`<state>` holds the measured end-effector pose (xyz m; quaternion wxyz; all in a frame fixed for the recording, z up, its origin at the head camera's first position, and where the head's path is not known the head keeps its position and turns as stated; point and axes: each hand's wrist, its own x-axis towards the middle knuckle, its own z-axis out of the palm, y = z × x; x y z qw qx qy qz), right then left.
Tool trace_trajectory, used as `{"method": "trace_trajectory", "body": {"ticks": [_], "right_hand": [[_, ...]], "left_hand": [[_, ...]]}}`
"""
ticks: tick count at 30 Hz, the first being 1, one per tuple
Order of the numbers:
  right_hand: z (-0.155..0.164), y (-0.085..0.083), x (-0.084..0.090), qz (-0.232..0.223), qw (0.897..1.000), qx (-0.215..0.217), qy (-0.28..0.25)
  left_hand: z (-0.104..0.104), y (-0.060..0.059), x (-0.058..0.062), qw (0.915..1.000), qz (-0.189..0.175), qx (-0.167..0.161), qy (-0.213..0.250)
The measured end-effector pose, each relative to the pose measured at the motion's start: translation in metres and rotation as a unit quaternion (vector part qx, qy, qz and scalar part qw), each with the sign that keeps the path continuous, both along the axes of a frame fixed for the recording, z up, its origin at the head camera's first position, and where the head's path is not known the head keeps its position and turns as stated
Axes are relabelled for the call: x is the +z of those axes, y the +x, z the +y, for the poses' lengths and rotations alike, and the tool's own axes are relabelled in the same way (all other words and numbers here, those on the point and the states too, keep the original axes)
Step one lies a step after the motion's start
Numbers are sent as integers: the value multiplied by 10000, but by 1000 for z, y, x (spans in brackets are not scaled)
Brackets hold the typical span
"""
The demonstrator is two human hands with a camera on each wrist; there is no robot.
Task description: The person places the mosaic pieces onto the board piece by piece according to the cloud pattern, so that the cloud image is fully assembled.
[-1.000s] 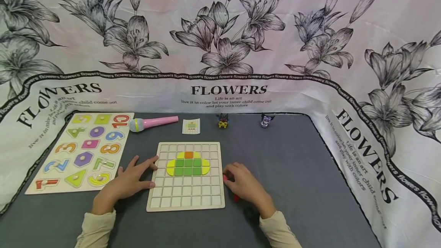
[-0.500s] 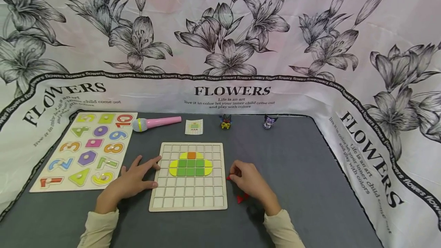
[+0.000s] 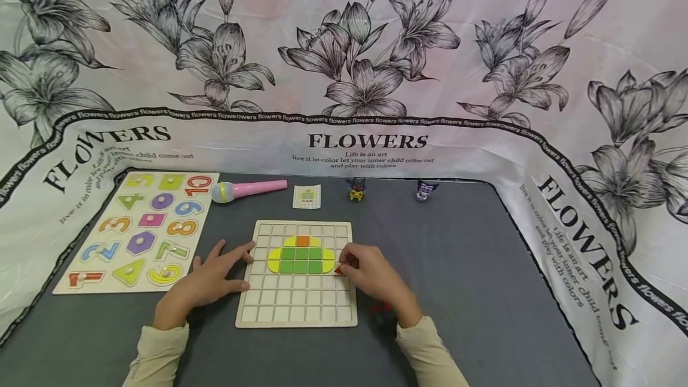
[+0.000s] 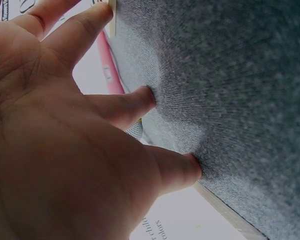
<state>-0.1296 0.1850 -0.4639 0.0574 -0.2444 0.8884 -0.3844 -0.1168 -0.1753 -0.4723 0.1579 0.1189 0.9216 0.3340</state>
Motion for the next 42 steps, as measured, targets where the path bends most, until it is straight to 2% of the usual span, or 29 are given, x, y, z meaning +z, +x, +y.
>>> {"method": "trace_trajectory", "body": {"ticks": [13, 18, 25, 35, 42], "right_hand": [[-50, -10, 0, 72, 9966, 817, -5], [-68, -12, 1, 36, 9949, 988, 185], [-87, -13, 0, 49, 9915, 1290, 182], [-103, -14, -5, 374, 9861, 1491, 627], [-108, -14, -5, 503, 9835, 1568, 747]], "left_hand": [[1, 0, 2, 10000, 17, 23, 28], [1, 0, 3, 10000, 40, 6, 1], [1, 0, 3, 10000, 64, -18, -38], [0, -1, 3, 9998, 136, -92, -82], [0, -1, 3, 9999, 123, -55, -99]]}}
